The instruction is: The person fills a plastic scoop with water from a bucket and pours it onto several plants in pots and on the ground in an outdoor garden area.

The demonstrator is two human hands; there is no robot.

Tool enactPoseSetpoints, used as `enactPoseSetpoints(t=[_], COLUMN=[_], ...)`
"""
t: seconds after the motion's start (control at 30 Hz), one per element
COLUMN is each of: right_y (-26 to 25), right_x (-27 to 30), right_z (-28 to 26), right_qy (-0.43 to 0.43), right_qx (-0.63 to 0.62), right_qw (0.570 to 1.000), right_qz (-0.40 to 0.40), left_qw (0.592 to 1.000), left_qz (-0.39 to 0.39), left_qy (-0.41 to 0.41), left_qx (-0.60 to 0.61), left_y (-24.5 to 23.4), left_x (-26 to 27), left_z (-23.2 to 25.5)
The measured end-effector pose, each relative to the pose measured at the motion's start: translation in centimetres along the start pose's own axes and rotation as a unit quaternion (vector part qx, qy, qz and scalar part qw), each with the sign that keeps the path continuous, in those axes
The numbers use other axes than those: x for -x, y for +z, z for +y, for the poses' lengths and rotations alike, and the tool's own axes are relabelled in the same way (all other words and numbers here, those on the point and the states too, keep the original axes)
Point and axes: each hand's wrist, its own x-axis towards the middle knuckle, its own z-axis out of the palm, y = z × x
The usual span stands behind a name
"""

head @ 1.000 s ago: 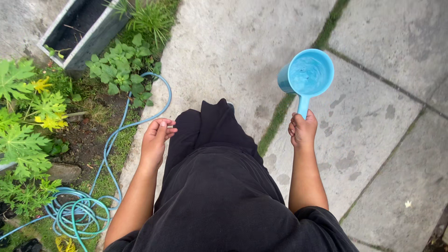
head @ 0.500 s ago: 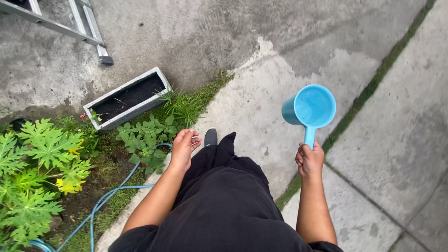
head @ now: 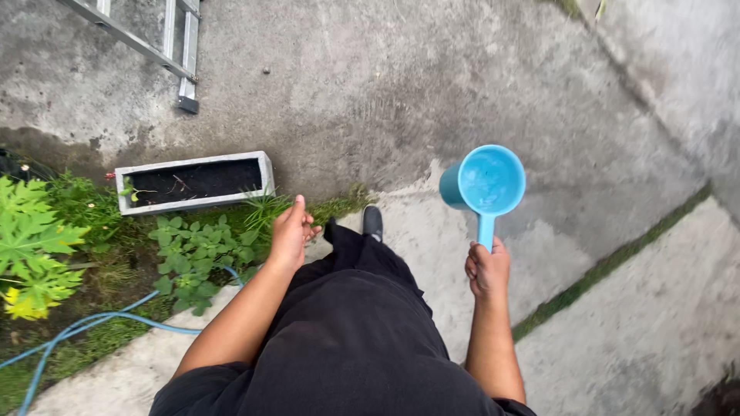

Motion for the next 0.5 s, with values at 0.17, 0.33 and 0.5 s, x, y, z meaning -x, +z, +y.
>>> enactPoseSetpoints(t=[0.17,0.33,0.5], right_y=[1.3,4.6,10.3], right_x=[-10.9,-19.4,-27.9], right_z=[-6.5,-10.8,-14.0], right_qy=[0.034,0.032,0.023], right_qx=[0.051,0.051,0.054], right_qw=[0.997,0.994,0.993], right_qz=[-0.047,-0.086,-0.107], left_qw=[0.995,0.997,0.994], left_qz=[0.009,-0.028,0.047], left_qy=[-0.02,-0.003,-0.033], left_qx=[0.101,0.077,0.097], left_y=[11.3,16.2,15.3], left_x=[-2.8,-6.3,-12.2], left_z=[2.7,6.9,8.6])
